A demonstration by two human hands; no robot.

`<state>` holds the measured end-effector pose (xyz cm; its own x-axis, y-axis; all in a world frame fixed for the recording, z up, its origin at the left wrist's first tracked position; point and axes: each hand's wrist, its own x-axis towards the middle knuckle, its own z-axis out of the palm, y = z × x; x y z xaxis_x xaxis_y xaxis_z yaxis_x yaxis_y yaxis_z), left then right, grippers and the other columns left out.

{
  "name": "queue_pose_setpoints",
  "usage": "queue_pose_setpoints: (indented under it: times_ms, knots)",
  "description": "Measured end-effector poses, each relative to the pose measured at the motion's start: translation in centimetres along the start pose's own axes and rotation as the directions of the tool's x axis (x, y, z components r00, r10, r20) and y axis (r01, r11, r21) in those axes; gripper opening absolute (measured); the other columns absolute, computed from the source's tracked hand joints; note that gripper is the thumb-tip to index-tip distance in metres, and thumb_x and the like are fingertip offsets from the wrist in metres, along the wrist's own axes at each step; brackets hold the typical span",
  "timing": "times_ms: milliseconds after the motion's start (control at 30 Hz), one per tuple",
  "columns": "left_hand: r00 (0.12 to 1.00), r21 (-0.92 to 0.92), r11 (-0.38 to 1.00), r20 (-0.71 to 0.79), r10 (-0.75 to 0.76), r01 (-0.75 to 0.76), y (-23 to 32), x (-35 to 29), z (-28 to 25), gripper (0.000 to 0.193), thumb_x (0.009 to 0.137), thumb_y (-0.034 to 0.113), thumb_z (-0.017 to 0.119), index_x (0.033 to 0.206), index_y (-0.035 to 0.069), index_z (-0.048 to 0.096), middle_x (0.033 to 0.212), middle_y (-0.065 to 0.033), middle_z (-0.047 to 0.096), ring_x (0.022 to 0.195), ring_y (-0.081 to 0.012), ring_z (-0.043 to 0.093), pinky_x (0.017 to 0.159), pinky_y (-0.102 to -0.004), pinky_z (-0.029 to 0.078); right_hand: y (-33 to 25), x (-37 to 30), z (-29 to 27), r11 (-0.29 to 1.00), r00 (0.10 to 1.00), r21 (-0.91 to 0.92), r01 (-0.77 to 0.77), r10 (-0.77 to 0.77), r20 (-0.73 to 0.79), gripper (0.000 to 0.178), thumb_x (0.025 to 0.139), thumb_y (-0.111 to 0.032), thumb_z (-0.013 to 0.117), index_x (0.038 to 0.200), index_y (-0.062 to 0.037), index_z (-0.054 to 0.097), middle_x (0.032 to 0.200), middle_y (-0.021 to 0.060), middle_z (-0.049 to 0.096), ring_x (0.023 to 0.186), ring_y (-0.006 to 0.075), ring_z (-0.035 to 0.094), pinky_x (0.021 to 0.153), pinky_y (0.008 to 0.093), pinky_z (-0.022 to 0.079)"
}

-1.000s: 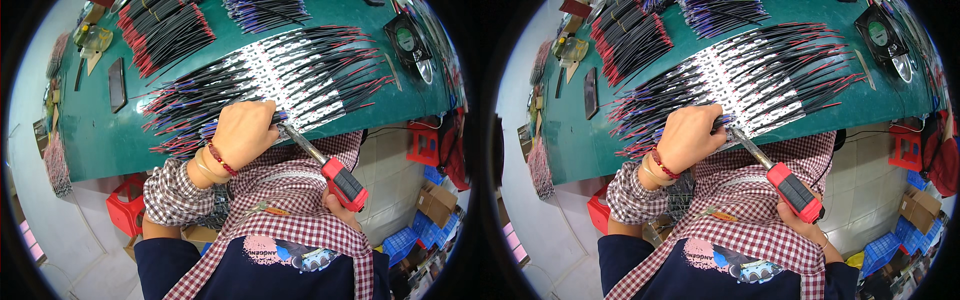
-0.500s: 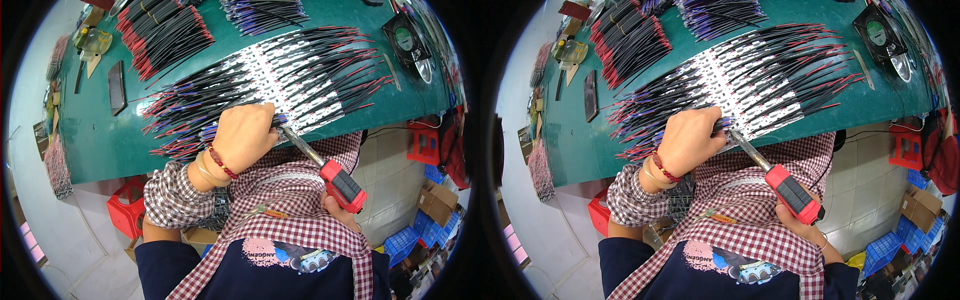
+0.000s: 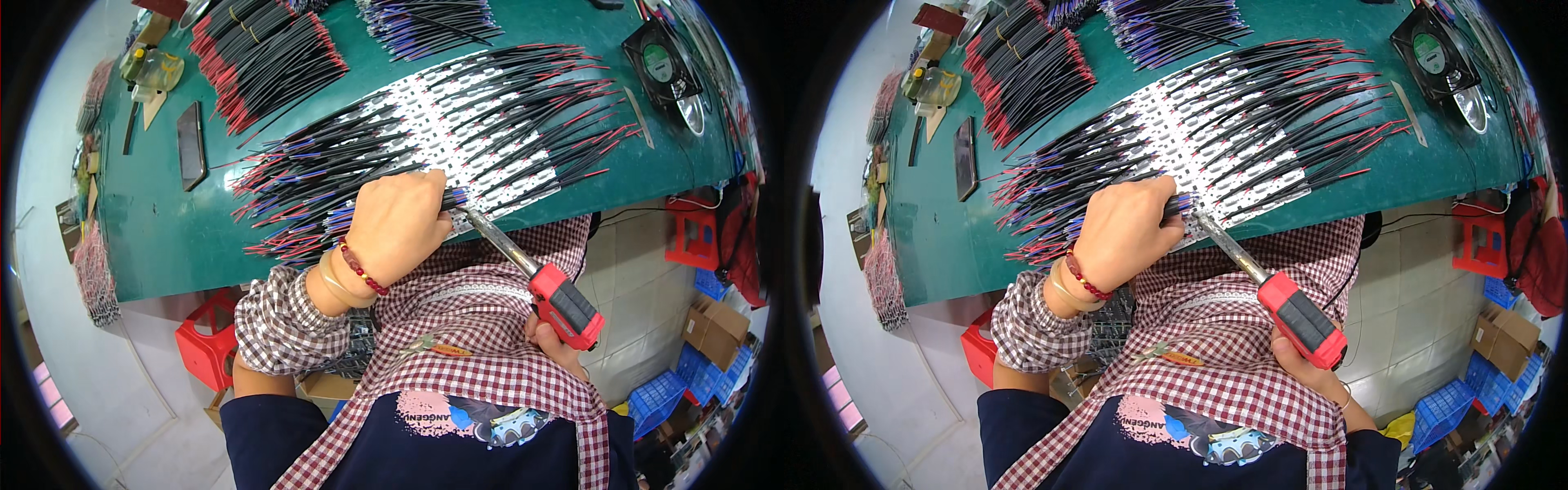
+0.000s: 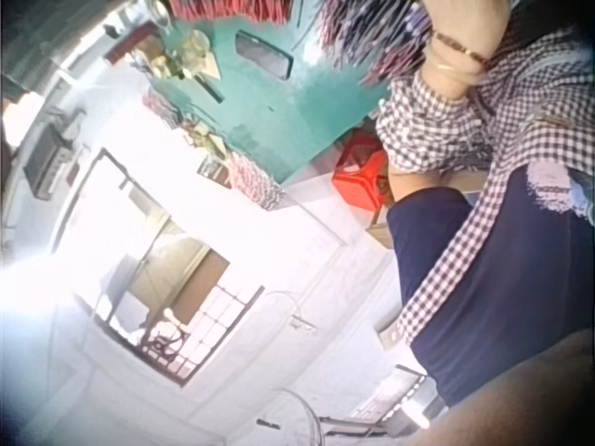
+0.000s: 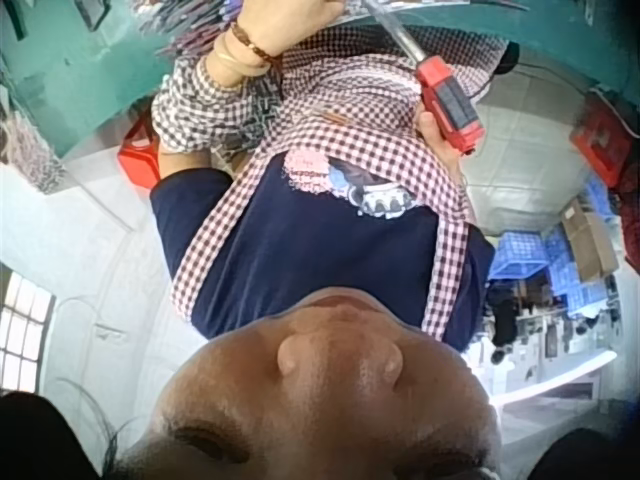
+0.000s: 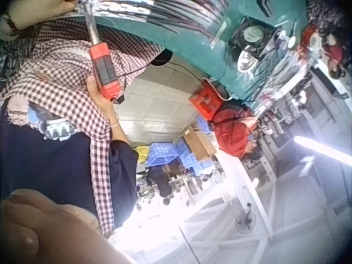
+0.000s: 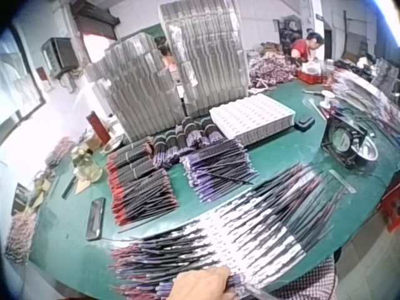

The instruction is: The person aligns wires on circuit strips by hand and solders the wire ends using a handheld soldering tool.

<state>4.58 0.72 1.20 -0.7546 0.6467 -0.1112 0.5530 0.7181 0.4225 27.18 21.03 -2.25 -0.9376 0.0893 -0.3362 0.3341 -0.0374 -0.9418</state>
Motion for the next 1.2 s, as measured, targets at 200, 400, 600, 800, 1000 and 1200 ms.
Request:
queue_pose_setpoints:
  times_ms: [200, 400, 600, 800, 1000, 1200]
  knots:
    - [0.999, -0.008, 1.0, -0.045, 0.029, -0.029, 0.0, -0.2, 0.3, 0.018, 0.071, 0.014, 0.063, 0.076, 0.002, 0.051, 0.072, -0.0163, 0.061, 0.067, -0.0365, 0.06, 0.06, -0.0453, 0.047, 0.6, -0.2, 0.2, 0.998, 0.998, -0.058, 0.018, -0.022, -0.063, 0.013, 0.082, -0.014, 0.066, 0.086, -0.0019, 0.063, 0.071, 0.003, 0.061, 0.062, 0.0132, 0.057, 0.059, 0.0264, 0.047]
    - [0.999, -0.004, 1.0, -0.035, 0.014, -0.014, 0.2, -0.5, 0.4, 0.02, 0.071, 0.015, 0.065, 0.077, 0.002, 0.05, 0.072, -0.0159, 0.061, 0.068, -0.0359, 0.06, 0.059, -0.0447, 0.047, 1.4, 0.1, -0.3, 0.983, 0.996, -0.165, 0.085, -0.086, 0.001, 0.013, 0.081, -0.014, 0.066, 0.086, -0.0024, 0.064, 0.077, 0.0049, 0.062, 0.067, 0.0153, 0.059, 0.06, 0.0284, 0.048]
    - [0.999, 0.011, 1.0, -0.048, 0.022, -0.021, 0.4, -0.5, 0.8, 0.022, 0.07, 0.014, 0.066, 0.078, 0.002, 0.05, 0.073, -0.0148, 0.061, 0.067, -0.0352, 0.061, 0.058, -0.0438, 0.047, 1.2, -0.3, -0.1, 1.0, 1.0, -0.01, 0.023, -0.023, -0.003, 0.011, 0.082, -0.012, 0.064, 0.089, -0.0034, 0.063, 0.079, 0.004, 0.062, 0.068, 0.0141, 0.059, 0.062, 0.0278, 0.047]
    - [0.998, 0.02, 1.0, -0.06, 0.021, -0.019, 0.5, -0.7, 0.9, 0.023, 0.07, 0.014, 0.067, 0.078, 0.002, 0.049, 0.072, -0.0145, 0.061, 0.066, -0.0348, 0.061, 0.057, -0.0434, 0.048, 1.5, 0.2, -0.4, 0.983, 0.985, -0.094, 0.159, -0.15, 0.088, 0.008, 0.087, -0.009, 0.059, 0.093, -0.0025, 0.06, 0.074, -0.0003, 0.053, 0.065, 0.0088, 0.05, 0.058, 0.0264, 0.042]
    - [0.999, 0.031, 0.999, -0.042, 0.015, -0.014, 0.6, -0.7, 0.9, 0.024, 0.069, 0.015, 0.068, 0.078, 0.002, 0.049, 0.071, -0.0153, 0.061, 0.065, -0.0351, 0.061, 0.057, -0.0441, 0.048, 0.3, -0.1, 0.3, 0.993, 0.997, 0.107, 0.055, -0.06, 0.043, 0.007, 0.089, -0.005, 0.055, 0.095, -0.0019, 0.057, 0.077, -0.0004, 0.051, 0.068, 0.0076, 0.047, 0.062, 0.0255, 0.04]
    - [0.999, 0.042, 0.999, -0.044, 0.016, -0.014, 0.5, -0.8, 1.0, 0.024, 0.069, 0.015, 0.068, 0.077, 0.002, 0.049, 0.071, -0.0156, 0.061, 0.065, -0.0351, 0.061, 0.057, -0.0445, 0.048, 1.6, -0.2, -0.1, 0.988, 0.99, -0.071, 0.14, -0.138, 0.031, 0.014, 0.087, -0.005, 0.059, 0.1, -0.0007, 0.06, 0.083, 0.0025, 0.058, 0.074, 0.0113, 0.055, 0.066, 0.0277, 0.046]
